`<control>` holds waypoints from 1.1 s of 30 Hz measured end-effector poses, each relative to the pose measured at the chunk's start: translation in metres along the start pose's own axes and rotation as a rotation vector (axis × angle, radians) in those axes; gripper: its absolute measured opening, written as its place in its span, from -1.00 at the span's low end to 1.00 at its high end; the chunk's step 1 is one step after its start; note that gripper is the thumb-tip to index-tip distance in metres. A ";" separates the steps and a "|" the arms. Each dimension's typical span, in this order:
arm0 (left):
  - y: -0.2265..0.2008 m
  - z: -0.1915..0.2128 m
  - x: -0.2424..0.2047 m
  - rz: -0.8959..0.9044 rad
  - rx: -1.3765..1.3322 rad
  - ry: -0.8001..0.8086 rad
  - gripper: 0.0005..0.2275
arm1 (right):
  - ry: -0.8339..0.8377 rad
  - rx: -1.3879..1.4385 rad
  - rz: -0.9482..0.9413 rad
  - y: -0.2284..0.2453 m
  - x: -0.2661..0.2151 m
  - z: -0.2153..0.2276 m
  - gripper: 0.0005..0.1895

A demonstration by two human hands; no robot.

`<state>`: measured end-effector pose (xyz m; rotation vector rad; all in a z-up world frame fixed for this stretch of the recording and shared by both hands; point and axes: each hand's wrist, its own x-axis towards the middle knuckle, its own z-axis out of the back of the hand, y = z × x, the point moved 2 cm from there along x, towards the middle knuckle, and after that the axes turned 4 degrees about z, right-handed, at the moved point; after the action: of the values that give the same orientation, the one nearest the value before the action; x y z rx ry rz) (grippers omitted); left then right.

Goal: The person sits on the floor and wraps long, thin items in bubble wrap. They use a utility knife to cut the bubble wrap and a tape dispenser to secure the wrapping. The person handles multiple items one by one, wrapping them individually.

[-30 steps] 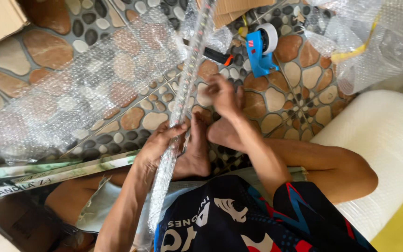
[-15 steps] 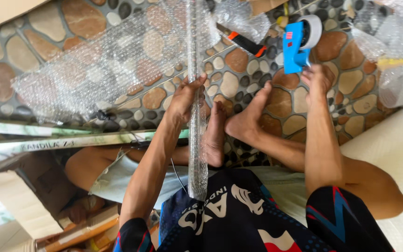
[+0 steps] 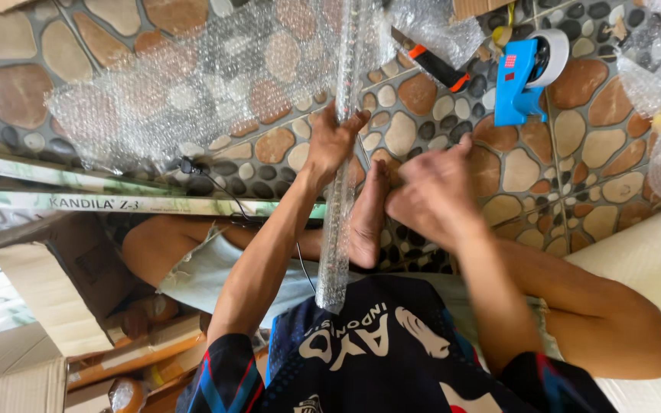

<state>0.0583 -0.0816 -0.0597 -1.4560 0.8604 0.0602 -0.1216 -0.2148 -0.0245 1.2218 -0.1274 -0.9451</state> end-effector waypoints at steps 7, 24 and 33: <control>0.001 0.009 -0.016 0.256 -0.339 0.166 -0.75 | 0.519 0.018 0.121 -0.018 -0.013 -0.103 -0.62; 0.007 0.021 0.002 0.287 -0.447 0.270 -0.67 | -0.330 -0.570 0.512 -0.074 0.143 0.163 -0.83; -0.020 0.021 -0.006 0.217 -0.131 0.272 -0.56 | -0.499 0.466 -0.193 -0.127 0.114 0.145 -0.73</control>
<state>0.0750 -0.0638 -0.0423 -1.5089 1.2558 0.0837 -0.1997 -0.4024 -0.1190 1.4125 -0.6644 -1.4314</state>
